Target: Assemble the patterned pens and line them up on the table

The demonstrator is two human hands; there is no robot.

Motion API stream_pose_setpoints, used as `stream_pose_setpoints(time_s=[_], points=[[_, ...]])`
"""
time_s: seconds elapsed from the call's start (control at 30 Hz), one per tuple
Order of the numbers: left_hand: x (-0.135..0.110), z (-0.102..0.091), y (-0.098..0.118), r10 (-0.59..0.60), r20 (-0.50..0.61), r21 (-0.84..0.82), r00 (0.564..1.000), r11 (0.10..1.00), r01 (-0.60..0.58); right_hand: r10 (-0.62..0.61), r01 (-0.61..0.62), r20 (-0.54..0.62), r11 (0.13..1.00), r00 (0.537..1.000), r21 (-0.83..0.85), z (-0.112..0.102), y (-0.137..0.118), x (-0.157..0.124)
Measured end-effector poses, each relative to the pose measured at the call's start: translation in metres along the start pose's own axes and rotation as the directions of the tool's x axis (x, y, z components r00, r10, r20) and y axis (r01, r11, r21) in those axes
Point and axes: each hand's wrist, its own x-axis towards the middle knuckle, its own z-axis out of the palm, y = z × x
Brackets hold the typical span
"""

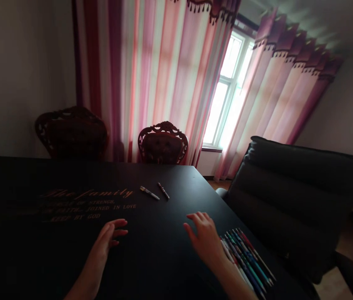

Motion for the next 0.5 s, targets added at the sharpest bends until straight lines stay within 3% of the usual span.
stream_pose_setpoints(time_s=[0.07, 0.13, 0.27, 0.4, 0.5], points=[[0.001, 0.000, -0.004, 0.020, -0.002, 0.051, 1.000, 0.999, -0.020, -0.037, 0.038, 0.068, 0.999, 0.997, -0.021, 0.033, -0.032, 0.034], [0.001, 0.000, -0.005, 0.042, -0.011, 0.081, 0.999, 0.996, -0.041, 0.008, 0.000, 0.121, 0.998, 0.993, -0.066, 0.064, -0.054, 0.066], [-0.004, 0.001, 0.001, 0.075, 0.025, 0.159, 0.997, 0.984, -0.078, 0.082, -0.069, 0.165, 0.994, 0.983, -0.081, 0.109, -0.078, 0.116], [-0.006, 0.001, 0.000, 0.138, 0.042, 0.250, 0.990, 0.957, -0.144, 0.106, -0.102, 0.166, 0.994, 0.980, -0.034, 0.122, -0.092, 0.137], [-0.001, -0.001, -0.012, 0.321, 0.085, 0.415, 0.943, 0.849, -0.326, 0.073, -0.078, 0.179, 0.997, 0.981, 0.019, 0.119, -0.101, 0.128]])
